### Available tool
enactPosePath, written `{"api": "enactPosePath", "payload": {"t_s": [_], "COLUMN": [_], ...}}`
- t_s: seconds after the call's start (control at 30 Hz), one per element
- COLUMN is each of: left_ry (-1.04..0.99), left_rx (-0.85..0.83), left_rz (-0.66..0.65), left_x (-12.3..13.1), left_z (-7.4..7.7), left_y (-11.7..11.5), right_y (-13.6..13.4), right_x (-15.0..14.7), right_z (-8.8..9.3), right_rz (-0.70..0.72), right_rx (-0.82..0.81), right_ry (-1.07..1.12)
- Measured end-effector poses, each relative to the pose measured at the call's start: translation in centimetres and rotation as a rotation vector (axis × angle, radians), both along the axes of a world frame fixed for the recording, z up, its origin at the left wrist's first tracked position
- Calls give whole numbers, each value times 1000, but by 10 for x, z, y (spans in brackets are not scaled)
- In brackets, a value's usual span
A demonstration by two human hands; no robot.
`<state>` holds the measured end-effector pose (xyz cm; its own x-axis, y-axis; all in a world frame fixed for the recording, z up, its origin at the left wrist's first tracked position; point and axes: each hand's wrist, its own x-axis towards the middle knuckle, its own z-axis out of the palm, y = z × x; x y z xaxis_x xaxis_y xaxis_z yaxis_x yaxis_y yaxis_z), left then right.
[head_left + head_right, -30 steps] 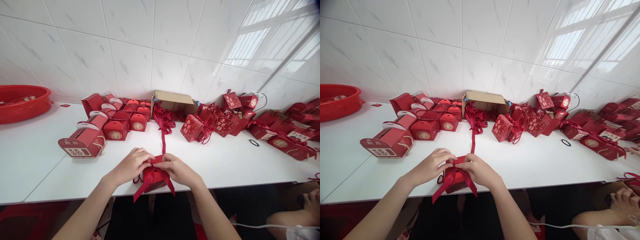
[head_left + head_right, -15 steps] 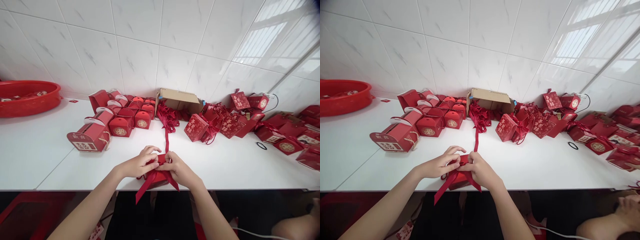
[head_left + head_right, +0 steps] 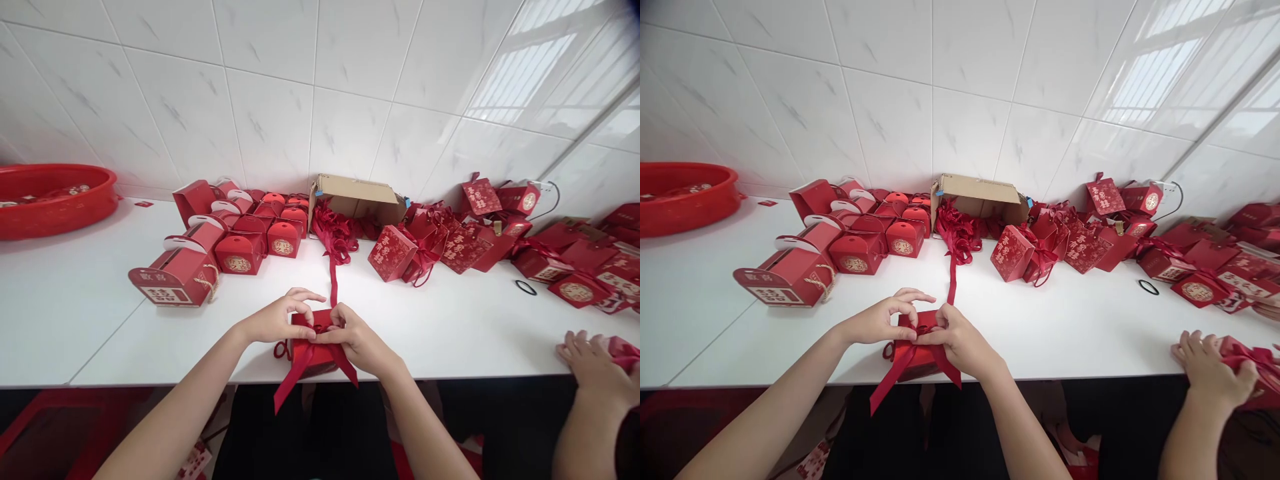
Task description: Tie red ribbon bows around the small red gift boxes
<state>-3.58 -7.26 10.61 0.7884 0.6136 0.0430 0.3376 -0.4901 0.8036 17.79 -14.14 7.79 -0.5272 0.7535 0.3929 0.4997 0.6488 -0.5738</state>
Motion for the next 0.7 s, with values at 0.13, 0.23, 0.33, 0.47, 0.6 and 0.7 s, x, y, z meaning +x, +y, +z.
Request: {"api": "enactPosePath", "payload": {"t_s": [0.13, 0.23, 0.33, 0.47, 0.6, 0.7], "left_ry": [-27, 29, 132, 99, -45, -72], "left_rx": [-8, 79, 192, 163, 15, 32], "left_rz": [-59, -24, 58, 54, 96, 142], "left_x": [1, 3, 4, 7, 11, 10], "left_z": [3, 7, 12, 10, 2, 0], "left_y": [-1, -3, -6, -6, -7, -9], "right_y": [0, 0, -1, -1, 0, 0], "right_x": [0, 0, 1, 1, 0, -1], "right_z": [-1, -1, 0, 0, 0, 0], "right_rz": [34, 37, 17, 13, 21, 37], "right_rx": [-10, -25, -38, -32, -16, -20], "right_ry": [7, -13, -35, -33, -22, -6]}}
